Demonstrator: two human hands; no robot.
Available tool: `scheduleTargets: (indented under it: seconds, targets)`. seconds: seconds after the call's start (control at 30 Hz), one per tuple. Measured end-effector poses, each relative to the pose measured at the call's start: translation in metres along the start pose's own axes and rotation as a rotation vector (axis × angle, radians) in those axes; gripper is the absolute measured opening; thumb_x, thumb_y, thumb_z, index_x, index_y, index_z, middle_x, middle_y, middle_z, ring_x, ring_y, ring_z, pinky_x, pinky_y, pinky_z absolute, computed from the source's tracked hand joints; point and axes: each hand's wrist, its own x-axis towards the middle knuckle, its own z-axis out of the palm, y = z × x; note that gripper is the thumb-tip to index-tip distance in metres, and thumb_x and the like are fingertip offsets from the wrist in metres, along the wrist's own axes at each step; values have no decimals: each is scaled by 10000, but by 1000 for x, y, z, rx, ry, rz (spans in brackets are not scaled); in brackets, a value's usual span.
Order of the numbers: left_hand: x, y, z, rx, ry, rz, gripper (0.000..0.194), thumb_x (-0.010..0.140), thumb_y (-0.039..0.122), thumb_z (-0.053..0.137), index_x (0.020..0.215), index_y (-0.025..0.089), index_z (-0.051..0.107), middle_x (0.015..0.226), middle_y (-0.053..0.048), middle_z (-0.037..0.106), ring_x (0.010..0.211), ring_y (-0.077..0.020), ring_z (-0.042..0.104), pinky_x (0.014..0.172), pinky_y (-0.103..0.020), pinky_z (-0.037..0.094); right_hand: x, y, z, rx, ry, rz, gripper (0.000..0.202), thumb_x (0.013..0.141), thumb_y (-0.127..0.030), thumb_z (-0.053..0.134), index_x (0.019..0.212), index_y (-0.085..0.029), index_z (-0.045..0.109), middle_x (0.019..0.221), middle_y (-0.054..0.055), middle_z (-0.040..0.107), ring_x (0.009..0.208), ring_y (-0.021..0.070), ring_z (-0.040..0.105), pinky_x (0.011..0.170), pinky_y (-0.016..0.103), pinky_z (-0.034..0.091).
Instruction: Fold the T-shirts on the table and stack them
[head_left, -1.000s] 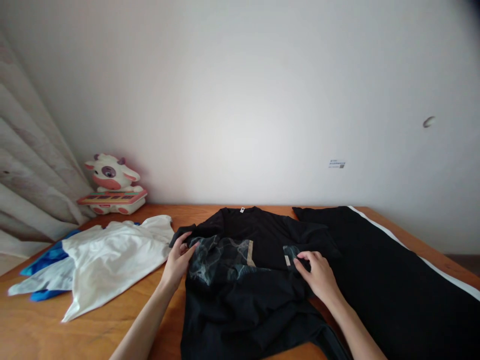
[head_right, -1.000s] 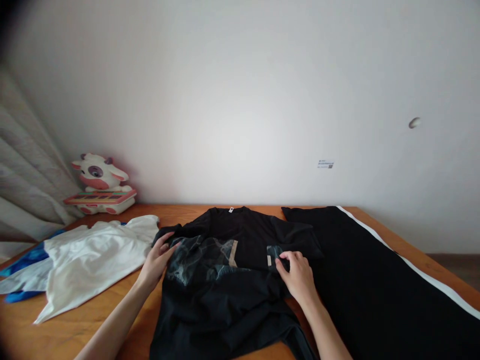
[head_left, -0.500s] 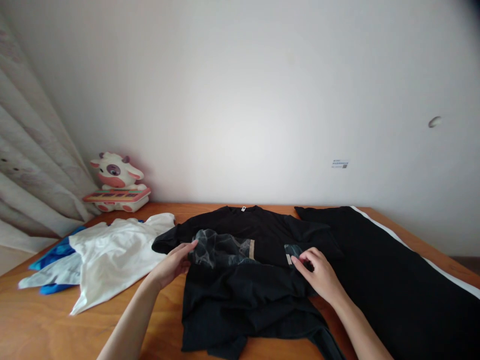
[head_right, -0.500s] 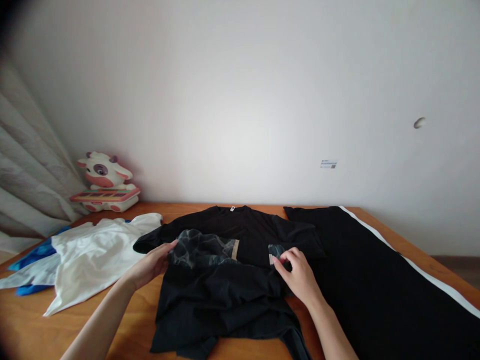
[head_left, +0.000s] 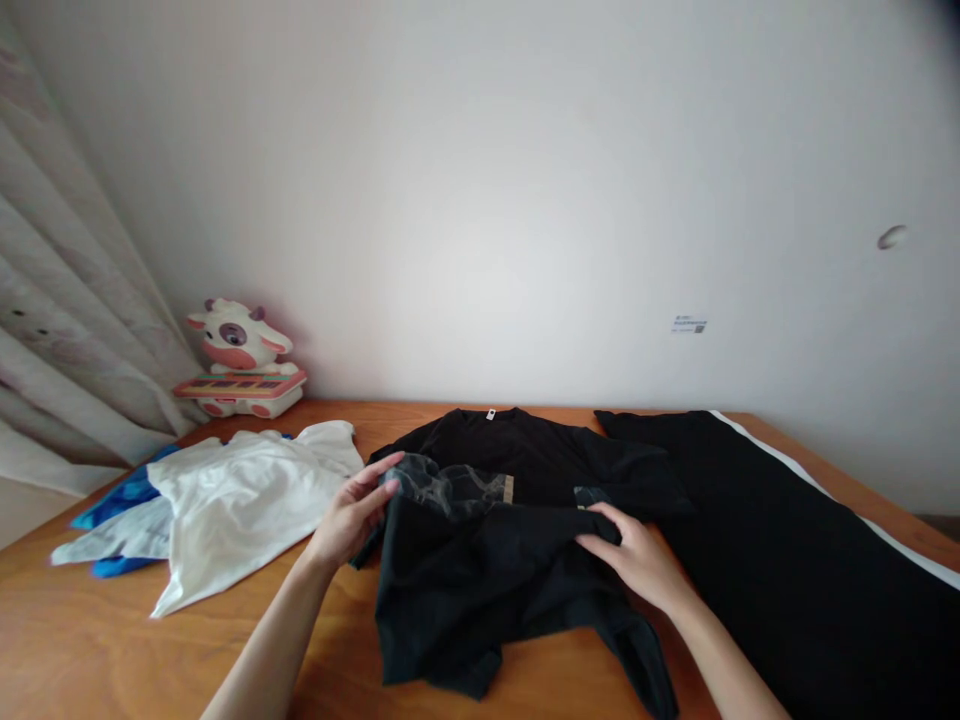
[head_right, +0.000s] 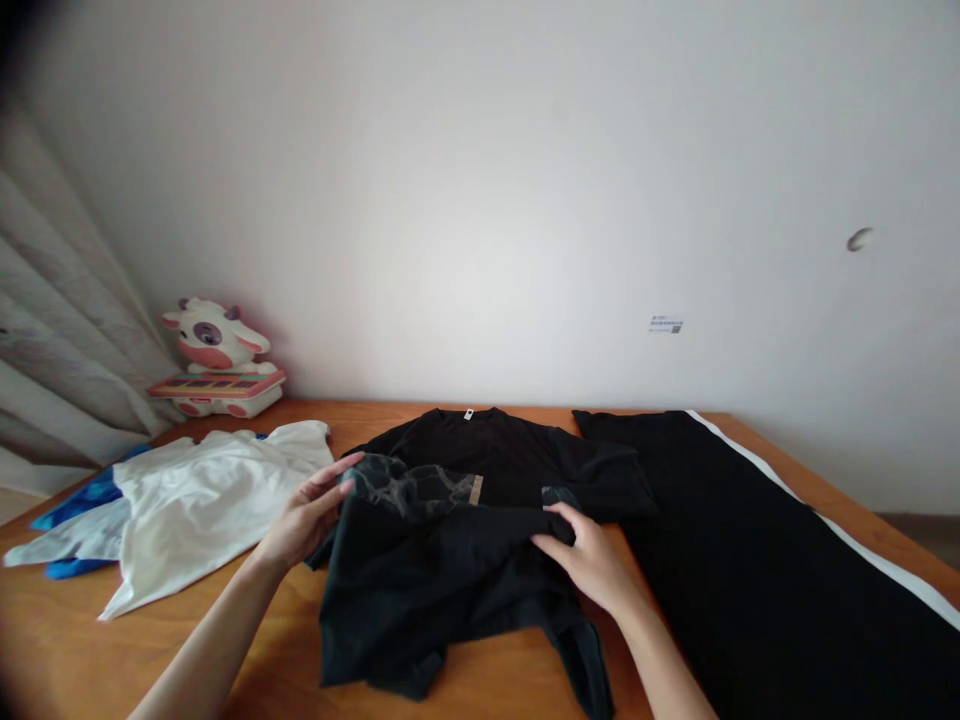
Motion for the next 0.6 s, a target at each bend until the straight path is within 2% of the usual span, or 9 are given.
scheduleTargets:
  seconds: [0.13, 0.17, 0.23, 0.3, 0.37, 0.43, 0.47, 0.53, 0.6]
  targets:
    - [13, -6, -6, 327, 420, 257, 601, 693, 454, 838, 1216, 214, 664, 896, -37, 707, 802, -206, 671, 695, -265, 536, 11, 12, 3, -132, 581, -90, 439, 756, -619, 648, 969, -235, 634, 1002, 116, 686, 953, 310, 639, 897, 468, 512]
    - [13, -8, -7, 473, 476, 334, 578, 678, 443, 849, 1185, 228, 675, 940, -47, 692, 860, -226, 662, 737, -282, 536, 11, 11, 2, -214, 643, -153, 403, 769, -611, 638, 921, -238, 629, 967, 114, 668, 924, 301, 619, 885, 465, 505]
    - [9, -9, -6, 704, 485, 473, 449, 650, 408, 869, 1042, 254, 711, 1001, -66, 661, 999, -274, 622, 877, -327, 517, 7, 5, -1, -314, 573, -251, 328, 834, -578, 599, 844, -251, 621, 840, 76, 627, 805, 257, 587, 798, 412, 507]
    - [2, -8, 1, 814, 293, 513, 253, 663, 399, 864, 803, 263, 704, 901, -63, 644, 990, -289, 596, 952, -348, 479, 0, -7, -4, -333, 333, -303, 301, 879, -555, 590, 827, -261, 630, 740, 28, 586, 705, 213, 562, 712, 352, 498]
    - [-9, -4, 12, 884, -79, 449, 249, 671, 401, 865, 653, 260, 660, 753, -48, 618, 852, -268, 594, 919, -344, 477, -7, -18, -6, -348, 56, -328, 301, 846, -565, 667, 898, -269, 668, 796, 20, 621, 763, 209, 598, 756, 338, 508]
    - [-18, -1, 24, 953, -421, 399, 286, 597, 408, 914, 728, 250, 714, 794, -58, 659, 826, -270, 603, 905, -355, 477, -13, -24, -5, -377, -134, -323, 434, 736, -589, 780, 1038, -290, 694, 997, 41, 665, 943, 246, 628, 888, 374, 508]
    - [-22, 0, 29, 979, -522, 395, 407, 529, 411, 947, 846, 246, 752, 903, -78, 693, 887, -296, 619, 938, -376, 469, -14, -24, -3, -387, -181, -309, 532, 683, -588, 820, 1114, -306, 689, 1097, 51, 656, 1025, 267, 621, 942, 398, 498]
    - [-27, -1, 37, 977, -560, 388, 733, 396, 390, 987, 1078, 250, 757, 1155, -113, 693, 1078, -379, 610, 1044, -437, 424, -15, -22, 1, -402, -186, -280, 617, 658, -538, 845, 1213, -336, 666, 1205, 60, 622, 1127, 291, 596, 1008, 430, 475]
    - [-28, -4, 40, 883, -487, 322, 784, 380, 326, 982, 1127, 264, 756, 1258, -118, 676, 1207, -425, 570, 1124, -467, 371, -12, -18, 5, -403, -124, -274, 444, 722, -441, 797, 1142, -335, 696, 1215, 62, 618, 1163, 292, 589, 1037, 442, 459]
